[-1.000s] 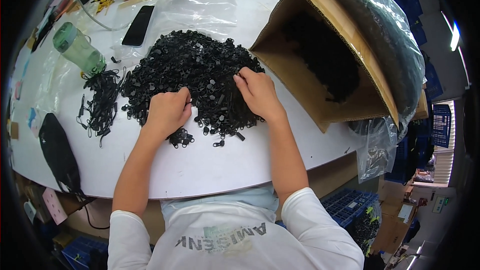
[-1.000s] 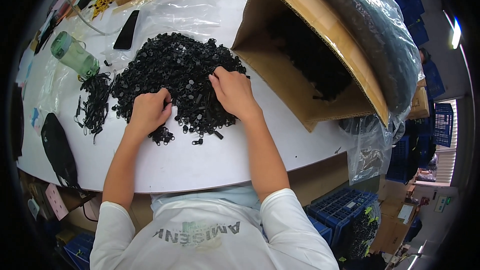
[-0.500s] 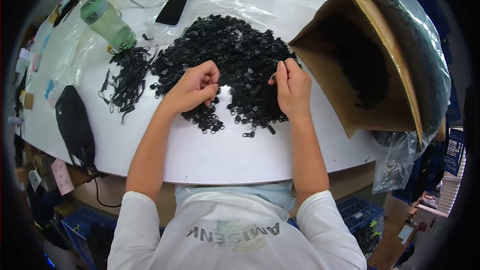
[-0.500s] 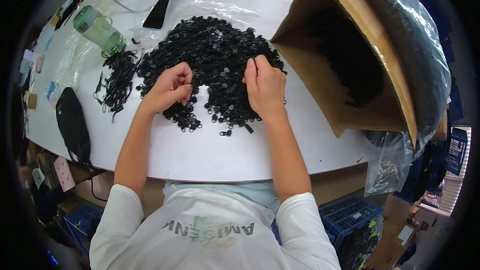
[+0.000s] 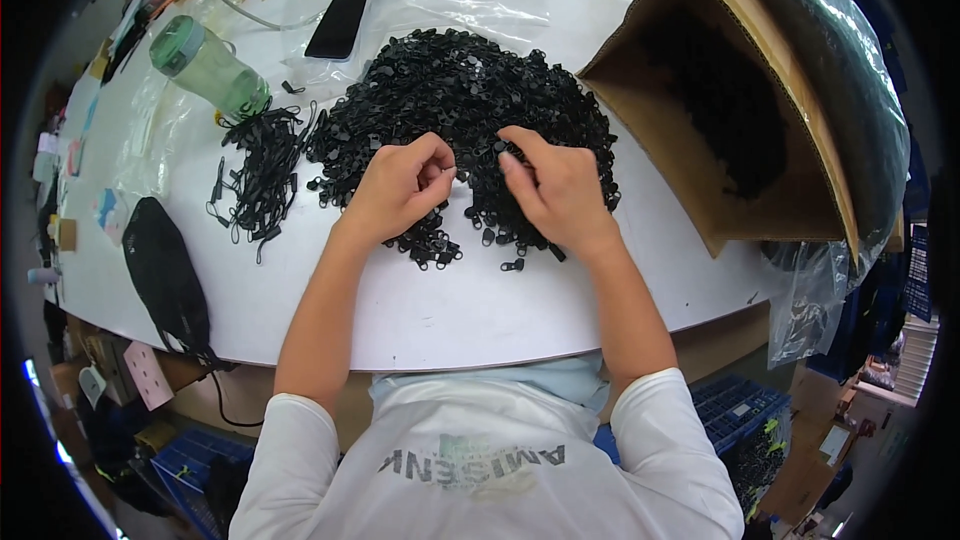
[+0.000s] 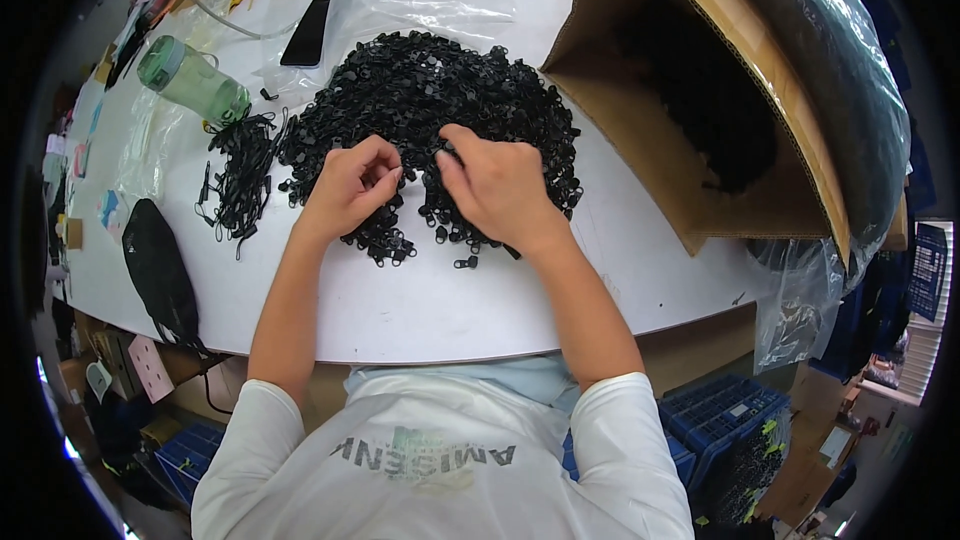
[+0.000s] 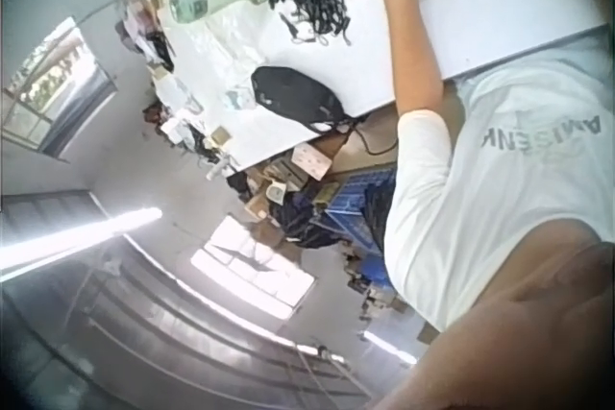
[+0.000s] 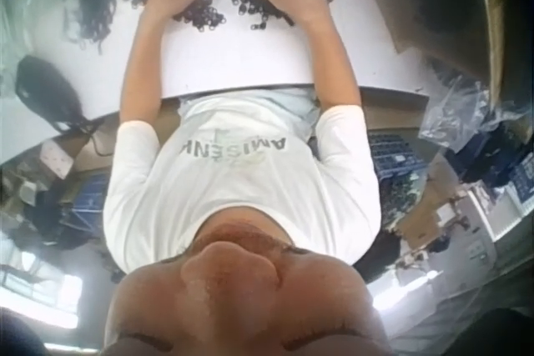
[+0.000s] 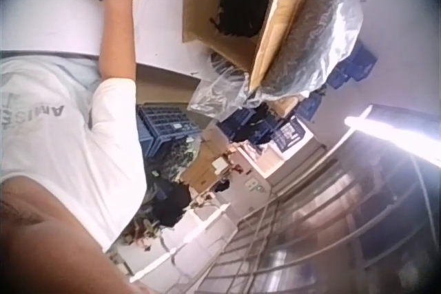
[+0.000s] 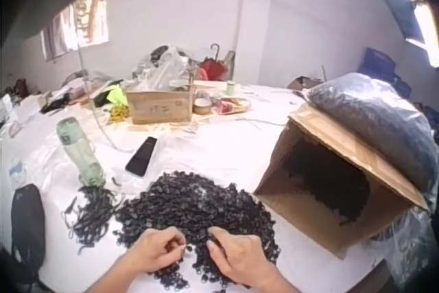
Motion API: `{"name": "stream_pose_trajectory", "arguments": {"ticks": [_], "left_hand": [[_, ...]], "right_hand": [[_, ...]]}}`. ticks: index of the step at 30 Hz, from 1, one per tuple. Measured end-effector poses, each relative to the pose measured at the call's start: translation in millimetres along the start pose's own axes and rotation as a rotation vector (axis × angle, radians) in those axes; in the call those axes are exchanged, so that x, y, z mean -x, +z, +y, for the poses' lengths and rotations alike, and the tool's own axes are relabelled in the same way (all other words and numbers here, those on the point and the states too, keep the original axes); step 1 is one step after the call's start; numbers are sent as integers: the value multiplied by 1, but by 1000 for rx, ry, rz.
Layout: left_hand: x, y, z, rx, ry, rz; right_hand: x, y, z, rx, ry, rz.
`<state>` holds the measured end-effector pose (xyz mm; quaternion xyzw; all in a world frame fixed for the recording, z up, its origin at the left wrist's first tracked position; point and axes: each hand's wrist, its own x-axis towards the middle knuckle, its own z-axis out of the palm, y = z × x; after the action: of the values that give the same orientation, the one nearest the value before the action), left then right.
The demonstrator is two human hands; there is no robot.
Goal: Assembling or sorting small black plastic components on a workbench.
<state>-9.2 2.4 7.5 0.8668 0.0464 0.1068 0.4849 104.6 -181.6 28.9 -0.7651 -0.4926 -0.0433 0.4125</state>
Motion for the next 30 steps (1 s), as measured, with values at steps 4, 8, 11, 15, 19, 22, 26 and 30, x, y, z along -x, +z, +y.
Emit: {"name": "stream_pose_trajectory", "arguments": {"ticks": [4, 8, 11, 15, 19, 22, 26, 30], "left_hand": [[-2, 2, -3, 67, -20, 12], [-3, 2, -1, 28, 29, 56], [-1, 0, 0, 34, 22, 93], [1, 1, 3, 20, 3, 51], [2, 8, 4, 36, 62, 54], [3, 16, 3, -21, 115, 88], [3, 21, 2, -53, 182, 96], [2, 21, 2, -33, 186, 86]], "right_hand": [[6, 13, -2, 49, -93, -135], [8, 14, -4, 169, -193, -226], [9, 19, -4, 240, -209, -219], [9, 22, -8, 349, -237, -211], [13, 24, -11, 413, -214, -278], [15, 24, -12, 432, -195, -349], [15, 22, -14, 451, -146, -406], [14, 22, -12, 418, -167, -363]]}}
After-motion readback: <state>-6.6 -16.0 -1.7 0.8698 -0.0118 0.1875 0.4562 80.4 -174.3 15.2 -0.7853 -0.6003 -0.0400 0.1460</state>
